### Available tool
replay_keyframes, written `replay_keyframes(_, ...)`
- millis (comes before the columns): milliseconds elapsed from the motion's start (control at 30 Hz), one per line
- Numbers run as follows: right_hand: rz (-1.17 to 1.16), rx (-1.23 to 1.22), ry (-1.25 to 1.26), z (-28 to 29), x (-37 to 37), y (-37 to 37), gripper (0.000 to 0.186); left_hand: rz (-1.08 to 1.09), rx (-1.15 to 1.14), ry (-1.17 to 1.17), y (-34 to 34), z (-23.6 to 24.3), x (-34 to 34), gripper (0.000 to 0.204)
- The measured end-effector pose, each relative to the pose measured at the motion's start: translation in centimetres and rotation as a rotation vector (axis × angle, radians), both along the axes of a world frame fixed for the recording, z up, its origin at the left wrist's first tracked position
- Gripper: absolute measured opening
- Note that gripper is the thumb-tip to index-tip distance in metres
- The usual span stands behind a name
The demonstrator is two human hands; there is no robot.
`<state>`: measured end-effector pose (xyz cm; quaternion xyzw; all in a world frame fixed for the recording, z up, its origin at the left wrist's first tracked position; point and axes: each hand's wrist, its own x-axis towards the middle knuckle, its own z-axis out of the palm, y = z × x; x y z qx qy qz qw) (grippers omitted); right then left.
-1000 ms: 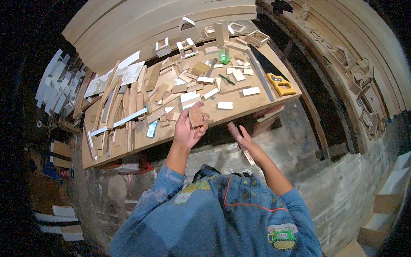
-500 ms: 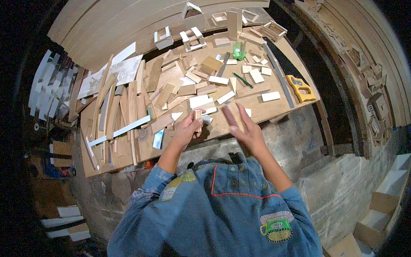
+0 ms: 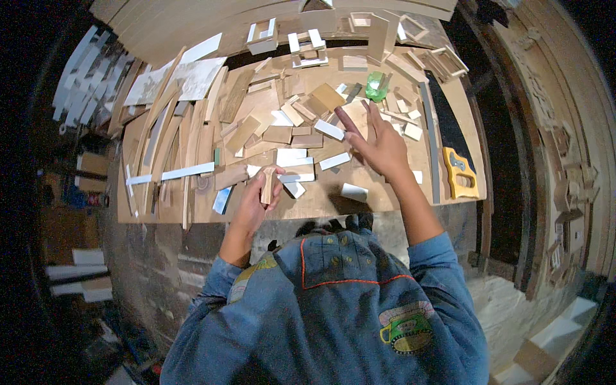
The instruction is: The person assembles small wooden house models by fitting pieces together and sanding them by hand.
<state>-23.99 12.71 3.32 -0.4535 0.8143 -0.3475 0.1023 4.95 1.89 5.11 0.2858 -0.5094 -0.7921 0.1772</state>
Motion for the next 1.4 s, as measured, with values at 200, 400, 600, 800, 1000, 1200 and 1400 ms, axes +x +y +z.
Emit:
replay_keyframes(200, 0.058, 0.243, 0.12, -0.9, -3.8, -2.0, 0.101, 0.293, 0.112, 0.02, 2.3, -0.6, -2.9, 0.03)
replay_keyframes(400, 0.078, 0.195, 0.116, -3.0, -7.0, 0.6, 0.086, 0.412, 0.133, 0.074, 3.7, -3.0, -3.7, 0.029)
replay_keyframes(600, 0.203, 0.303, 0.131, -2.1, -10.3, 4.0, 0.083, 0.619, 0.068, -0.059, 4.5, -3.7, -4.3, 0.03)
replay_keyframes(800, 0.249, 0.331, 0.143, -2.7, -11.4, 5.3, 0.085, 0.653, 0.05, -0.087, 2.9, -4.0, -2.1, 0.029)
replay_keyframes(1000, 0.271, 0.142, 0.226, -2.2, -9.7, 5.1, 0.086, 0.616, -0.03, -0.187, 2.5, -3.7, -2.5, 0.025)
replay_keyframes(1200, 0.638, -0.1, -0.467, -0.2, -2.3, 2.2, 0.056, 0.472, 0.001, -0.234, 3.3, -3.0, -4.5, 0.025)
replay_keyframes(1400, 0.583, -0.097, -0.974, -5.2, 5.6, -0.4, 0.053, 0.294, -0.069, -0.212, 3.8, -4.6, -4.2, 0.022)
